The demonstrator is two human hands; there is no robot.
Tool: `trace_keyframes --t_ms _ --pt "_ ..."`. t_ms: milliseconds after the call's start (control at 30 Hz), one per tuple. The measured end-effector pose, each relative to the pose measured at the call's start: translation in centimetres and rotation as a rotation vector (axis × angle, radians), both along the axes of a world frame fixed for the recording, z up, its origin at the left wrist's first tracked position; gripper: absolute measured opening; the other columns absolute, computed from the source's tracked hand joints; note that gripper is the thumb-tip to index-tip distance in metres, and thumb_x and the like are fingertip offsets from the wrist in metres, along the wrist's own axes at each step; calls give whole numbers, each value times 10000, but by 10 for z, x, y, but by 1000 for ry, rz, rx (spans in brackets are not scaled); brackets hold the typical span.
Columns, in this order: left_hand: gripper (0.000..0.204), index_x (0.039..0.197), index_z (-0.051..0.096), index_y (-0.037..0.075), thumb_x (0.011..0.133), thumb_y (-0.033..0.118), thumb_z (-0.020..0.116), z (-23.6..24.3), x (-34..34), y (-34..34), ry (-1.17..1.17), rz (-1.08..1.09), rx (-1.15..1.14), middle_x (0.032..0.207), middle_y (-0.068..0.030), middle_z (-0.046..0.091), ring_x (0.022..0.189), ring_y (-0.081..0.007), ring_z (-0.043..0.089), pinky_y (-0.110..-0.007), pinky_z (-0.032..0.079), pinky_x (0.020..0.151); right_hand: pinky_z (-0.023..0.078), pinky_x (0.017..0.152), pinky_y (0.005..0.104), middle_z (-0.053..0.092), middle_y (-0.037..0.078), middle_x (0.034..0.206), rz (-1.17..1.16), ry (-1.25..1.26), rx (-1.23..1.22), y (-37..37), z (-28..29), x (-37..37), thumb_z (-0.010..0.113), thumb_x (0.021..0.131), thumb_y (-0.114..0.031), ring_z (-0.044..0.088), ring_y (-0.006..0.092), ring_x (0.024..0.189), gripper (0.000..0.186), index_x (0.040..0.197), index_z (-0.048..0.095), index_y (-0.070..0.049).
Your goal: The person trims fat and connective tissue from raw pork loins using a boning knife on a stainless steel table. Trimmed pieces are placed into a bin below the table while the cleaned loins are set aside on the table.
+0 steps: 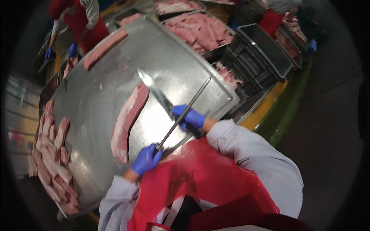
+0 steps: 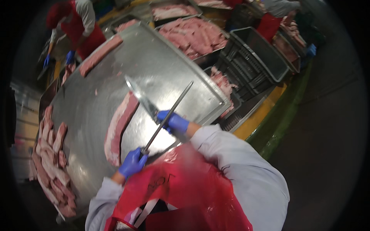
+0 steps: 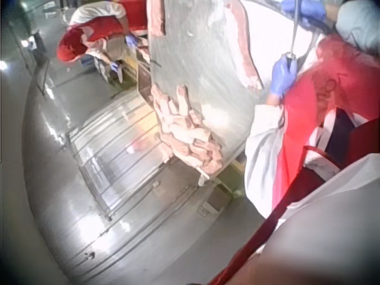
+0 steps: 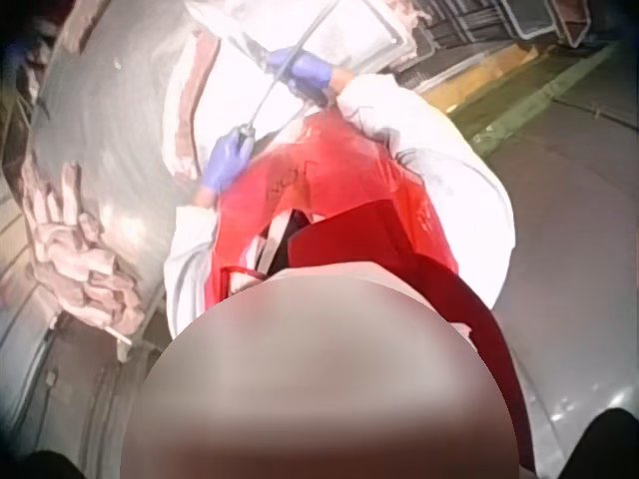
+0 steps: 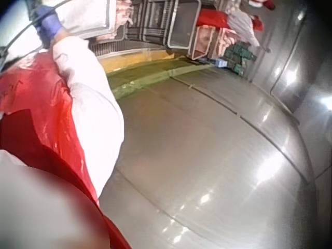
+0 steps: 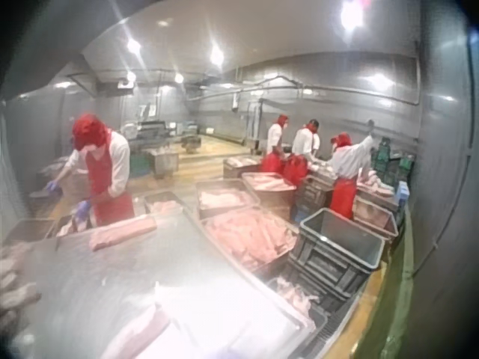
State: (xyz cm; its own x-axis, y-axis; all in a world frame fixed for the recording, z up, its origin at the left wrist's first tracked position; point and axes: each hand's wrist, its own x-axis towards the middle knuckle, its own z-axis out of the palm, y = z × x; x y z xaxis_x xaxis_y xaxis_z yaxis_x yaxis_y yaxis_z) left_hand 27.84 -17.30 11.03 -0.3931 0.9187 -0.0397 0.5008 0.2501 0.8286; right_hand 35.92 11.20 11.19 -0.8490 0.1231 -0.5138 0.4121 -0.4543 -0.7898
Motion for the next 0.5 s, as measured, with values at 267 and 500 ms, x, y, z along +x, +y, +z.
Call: trace_keyframes --t_ms 267,500 --pt "377 1018 627 -9 938 355 571 -140 -94 148 -98 418 -242 930 -274 682 892 -447 666 -502 515 774 415 391 286 565 57 626 -92 -51 133 110 -91 122 555 1030 -286 515 146 434 244 948 613 -64" --pt "368 1167 588 -13 873 210 600 -165 -119 286 -241 556 -102 1106 -224 680 1004 -361 679 -422 530 868 475 490 277 603 48 762 -203 76 337 201 -114 -23 603 1013 -205 568 118 596 183 1108 565 -53"
